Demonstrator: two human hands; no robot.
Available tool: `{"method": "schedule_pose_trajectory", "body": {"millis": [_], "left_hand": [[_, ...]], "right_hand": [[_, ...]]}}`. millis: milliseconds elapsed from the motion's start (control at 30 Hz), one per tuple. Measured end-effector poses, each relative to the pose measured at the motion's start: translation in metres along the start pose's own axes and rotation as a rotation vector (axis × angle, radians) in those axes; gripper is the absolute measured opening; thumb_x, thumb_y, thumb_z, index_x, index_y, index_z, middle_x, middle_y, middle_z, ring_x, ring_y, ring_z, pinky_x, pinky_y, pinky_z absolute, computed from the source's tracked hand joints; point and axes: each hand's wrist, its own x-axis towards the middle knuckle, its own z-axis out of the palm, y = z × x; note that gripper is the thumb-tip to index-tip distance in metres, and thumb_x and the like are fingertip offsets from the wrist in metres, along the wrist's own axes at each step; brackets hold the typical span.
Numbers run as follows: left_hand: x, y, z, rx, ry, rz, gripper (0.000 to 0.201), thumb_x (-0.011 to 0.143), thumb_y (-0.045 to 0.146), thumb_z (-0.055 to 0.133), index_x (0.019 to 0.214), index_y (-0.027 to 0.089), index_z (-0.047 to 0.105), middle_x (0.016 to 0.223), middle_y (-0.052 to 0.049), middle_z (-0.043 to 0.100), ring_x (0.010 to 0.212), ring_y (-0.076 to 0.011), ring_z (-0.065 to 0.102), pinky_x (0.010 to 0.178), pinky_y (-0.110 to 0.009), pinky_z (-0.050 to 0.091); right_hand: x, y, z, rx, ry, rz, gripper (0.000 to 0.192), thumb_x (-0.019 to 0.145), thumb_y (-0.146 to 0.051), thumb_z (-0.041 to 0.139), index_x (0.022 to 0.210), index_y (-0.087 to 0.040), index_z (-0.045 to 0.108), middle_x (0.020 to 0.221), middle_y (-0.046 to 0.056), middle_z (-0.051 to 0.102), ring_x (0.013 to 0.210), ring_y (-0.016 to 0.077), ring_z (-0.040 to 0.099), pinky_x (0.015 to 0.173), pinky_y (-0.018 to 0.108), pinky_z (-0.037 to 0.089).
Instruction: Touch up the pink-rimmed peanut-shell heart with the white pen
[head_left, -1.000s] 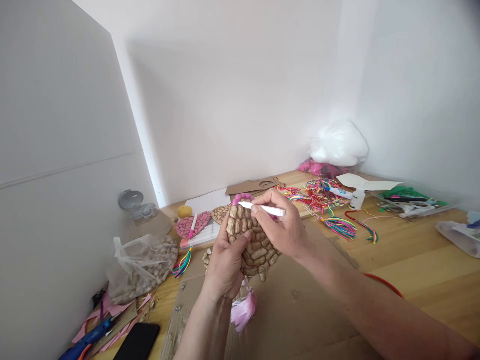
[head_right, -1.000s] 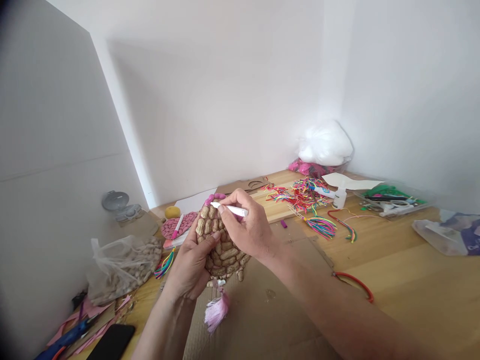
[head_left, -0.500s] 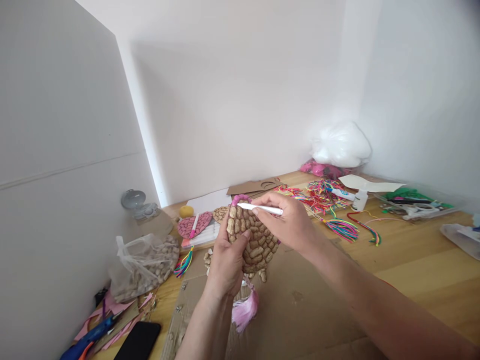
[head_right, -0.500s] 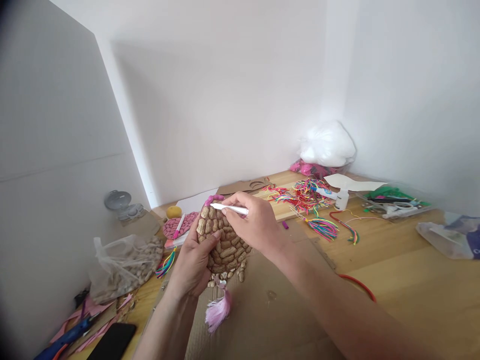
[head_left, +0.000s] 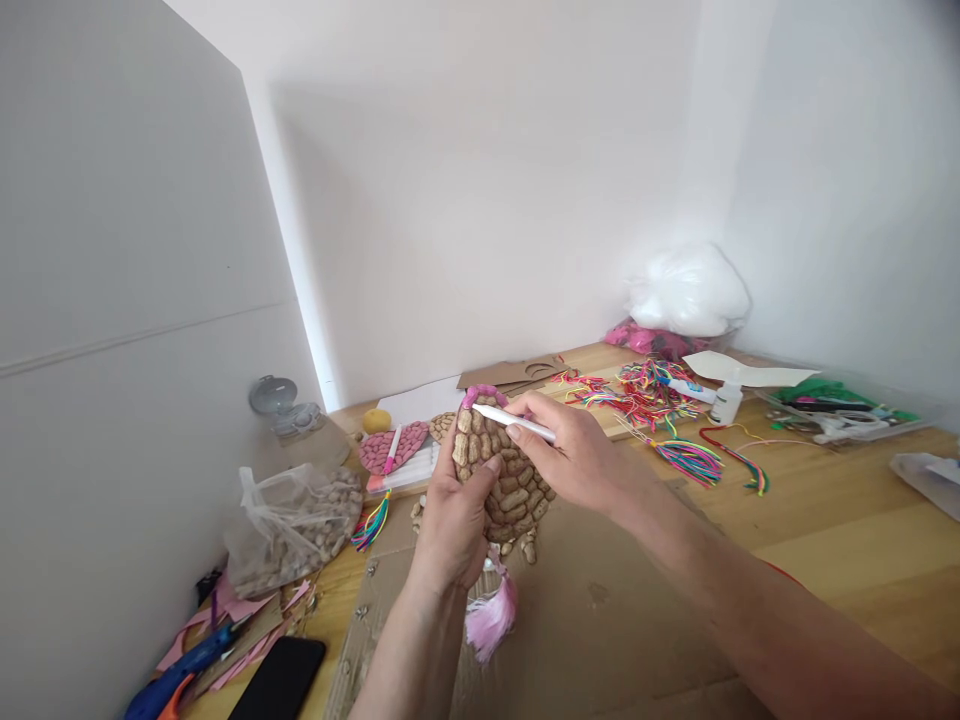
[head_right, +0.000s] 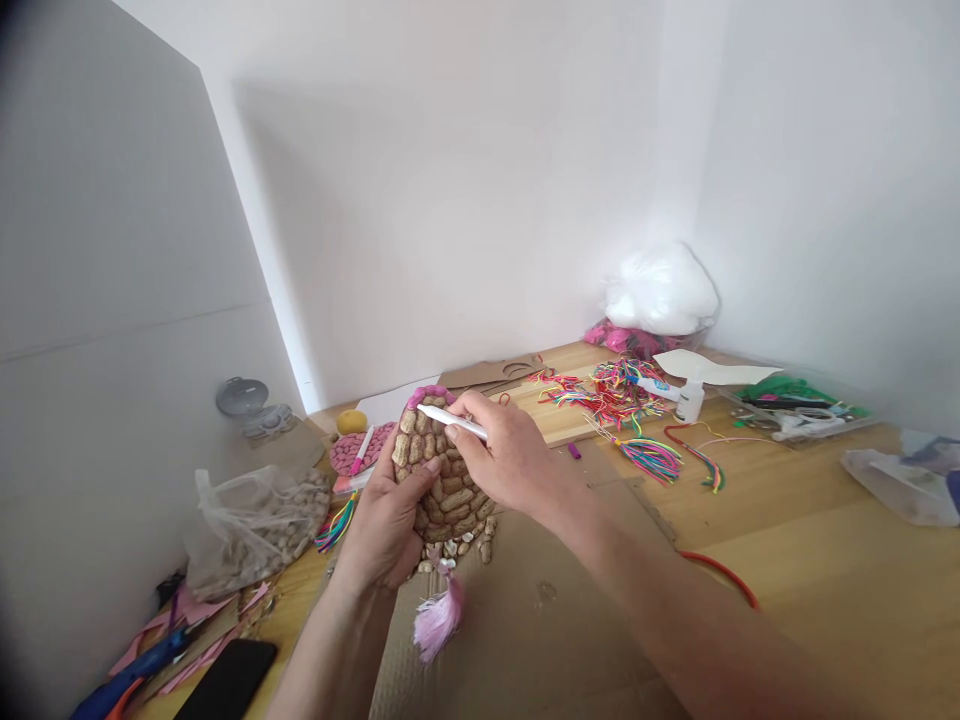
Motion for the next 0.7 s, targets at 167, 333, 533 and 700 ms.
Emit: {"method": "schedule_pose_trajectory", "body": {"millis": [167, 333, 533, 700], "left_hand": [[-0.001, 0.002, -0.002, -0.013, -0.005, -0.011, 0.082, 0.084, 0.011, 0.067, 0.152, 0.039, 0.032, 0.130, -0.005, 0.068, 0.122, -0.0261, 0.063, 0.105, -0.043, 0.051], [0.000, 0.003, -0.004, -0.006, -0.006, -0.001, 0.081, 0.084, 0.010, 0.067, 0.152, 0.038, 0.033, 0.126, -0.006, 0.069, 0.116, -0.0262, 0.067, 0.100, -0.042, 0.054], [0.001, 0.004, -0.004, 0.006, -0.024, 0.001, 0.076, 0.084, 0.012, 0.067, 0.150, 0.037, 0.038, 0.128, -0.006, 0.068, 0.117, -0.0267, 0.066, 0.099, -0.042, 0.055], [0.002, 0.002, -0.003, 0.010, -0.020, -0.007, 0.075, 0.083, 0.012, 0.067, 0.149, 0.036, 0.039, 0.132, -0.007, 0.066, 0.119, -0.0272, 0.065, 0.101, -0.043, 0.054]], "right_hand": [[-0.002, 0.003, 0.001, -0.051, 0.018, -0.102, 0.014, 0.098, -0.021, 0.049, 0.105, -0.023, 0.061, 0.084, 0.000, 0.064, 0.072, 0.0143, 0.054, 0.064, 0.025, 0.036], [-0.001, 0.007, 0.005, -0.089, 0.040, -0.167, 0.021, 0.098, -0.017, 0.047, 0.111, -0.023, 0.061, 0.093, 0.004, 0.068, 0.083, 0.0178, 0.060, 0.074, 0.027, 0.042], [-0.002, 0.004, 0.005, -0.151, 0.037, -0.176, 0.021, 0.098, -0.019, 0.046, 0.113, -0.023, 0.061, 0.095, 0.005, 0.068, 0.088, 0.0197, 0.060, 0.078, 0.029, 0.042], [-0.005, -0.004, 0.002, -0.111, -0.012, -0.037, 0.015, 0.101, -0.028, 0.044, 0.106, -0.024, 0.057, 0.080, -0.001, 0.063, 0.069, 0.0143, 0.053, 0.066, 0.026, 0.035]]}}
